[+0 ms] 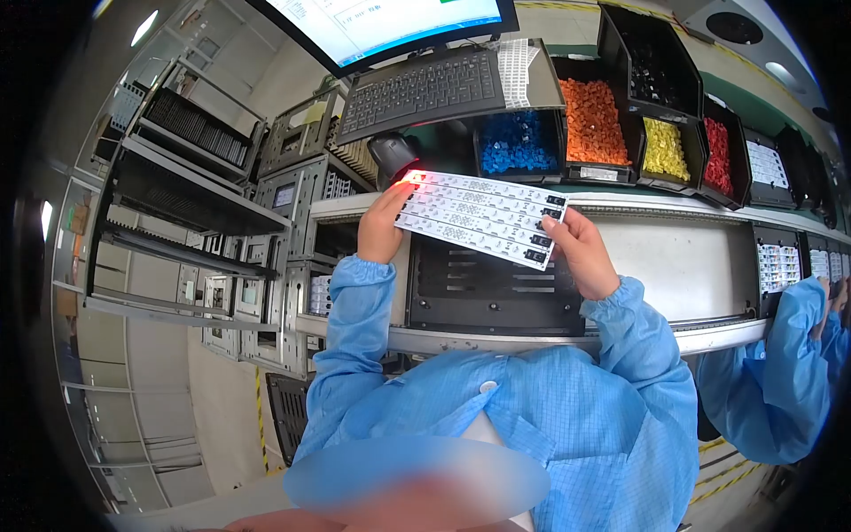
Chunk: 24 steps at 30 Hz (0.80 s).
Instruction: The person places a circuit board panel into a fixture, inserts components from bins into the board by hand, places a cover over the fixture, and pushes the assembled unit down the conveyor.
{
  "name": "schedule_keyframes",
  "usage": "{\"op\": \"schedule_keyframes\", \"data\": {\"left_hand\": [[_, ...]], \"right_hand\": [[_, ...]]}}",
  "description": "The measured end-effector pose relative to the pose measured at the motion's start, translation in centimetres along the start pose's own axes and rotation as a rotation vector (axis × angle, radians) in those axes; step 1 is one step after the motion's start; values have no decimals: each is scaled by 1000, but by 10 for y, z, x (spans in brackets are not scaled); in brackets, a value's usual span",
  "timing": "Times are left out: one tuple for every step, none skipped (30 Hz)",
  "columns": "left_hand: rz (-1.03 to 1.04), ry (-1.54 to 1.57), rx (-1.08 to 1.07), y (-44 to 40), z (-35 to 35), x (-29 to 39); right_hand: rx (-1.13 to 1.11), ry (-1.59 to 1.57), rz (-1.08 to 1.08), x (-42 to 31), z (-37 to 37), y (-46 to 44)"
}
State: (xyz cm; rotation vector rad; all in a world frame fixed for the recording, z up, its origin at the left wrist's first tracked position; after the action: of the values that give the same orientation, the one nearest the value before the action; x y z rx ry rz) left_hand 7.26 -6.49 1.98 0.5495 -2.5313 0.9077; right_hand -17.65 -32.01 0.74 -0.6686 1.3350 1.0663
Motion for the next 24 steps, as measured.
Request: {"op": "schedule_keyframes", "data": {"left_hand": [[4, 0, 14, 3, -2, 6], [11, -6, 23, 7, -4, 12], [17, -13, 31, 12, -9, 23], [21, -18, 37, 17, -13, 35], [19, 12, 39, 22, -17, 50], [-5, 47, -6, 29, -18, 57], [-30, 82, -46, 35, -18, 62], [-59, 116, -83, 43, -16, 64], [-79, 237, -115, 48, -15, 62], [-161, 371, -118, 54, -13, 61], [-356, 507, -78, 61, -10, 54], [-548, 639, -36, 67, -6, 48], [-578, 749, 55, 68, -3, 47], [-604, 859, 151, 69, 4, 46], [-652, 825, 147, 73, 15, 39], [-558, 638, 120, 74, 21, 35], [-460, 453, 92, 73, 25, 32], [-359, 269, 63, 71, 27, 37], [-416, 192, 65, 71, 28, 38], [-405, 124, 74, 73, 28, 38], [-391, 58, 84, 74, 29, 36], [-378, -8, 95, 76, 31, 34], [-410, 24, 97, 80, 34, 27], [-416, 32, 91, 81, 34, 24]], "right_hand": [[36, -8, 4, 0, -4, 5], [72, -17, 7, 2, -8, 9], [125, -68, 7, 15, -25, 10], [172, -97, -78, -7, -22, 21], [220, 107, -278, -17, -25, 31], [261, 316, -475, -25, -26, 41], [231, 539, -428, -27, -29, 55], [157, 854, -578, -31, -31, 66], [51, 947, -637, -38, -26, 75], [-58, 1034, -697, -42, -20, 83], [-81, 1070, -628, -29, -27, 88], [-52, 880, -437, -15, -32, 91], [-18, 691, -252, 1, -36, 95], [15, 501, -71, 17, -39, 97], [63, 440, -179, 21, -32, 95], [105, 408, -142, 26, -30, 93], [148, 375, -107, 29, -28, 92], [192, 342, -73, 32, -29, 90], [198, 330, -17, 36, -31, 87], [209, 334, -13, 40, -29, 86], [221, 338, -10, 42, -26, 85], [233, 344, -7, 43, -23, 84], [242, 351, 16, 43, -20, 84], [243, 356, 9, 43, -16, 83]]}}
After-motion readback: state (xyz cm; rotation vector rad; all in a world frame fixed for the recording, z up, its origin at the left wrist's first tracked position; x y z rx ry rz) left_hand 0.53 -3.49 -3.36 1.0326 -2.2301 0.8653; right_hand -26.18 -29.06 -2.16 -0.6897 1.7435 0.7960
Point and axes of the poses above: each hand's wrist, its own y-axis away from the middle knuckle, its own z-axis out of the palm, x = y × z, the point moved 4 cm from there along -y, towards the middle knuckle, and after that the axes turned 11 degrees about y, right-handed, at the moved point
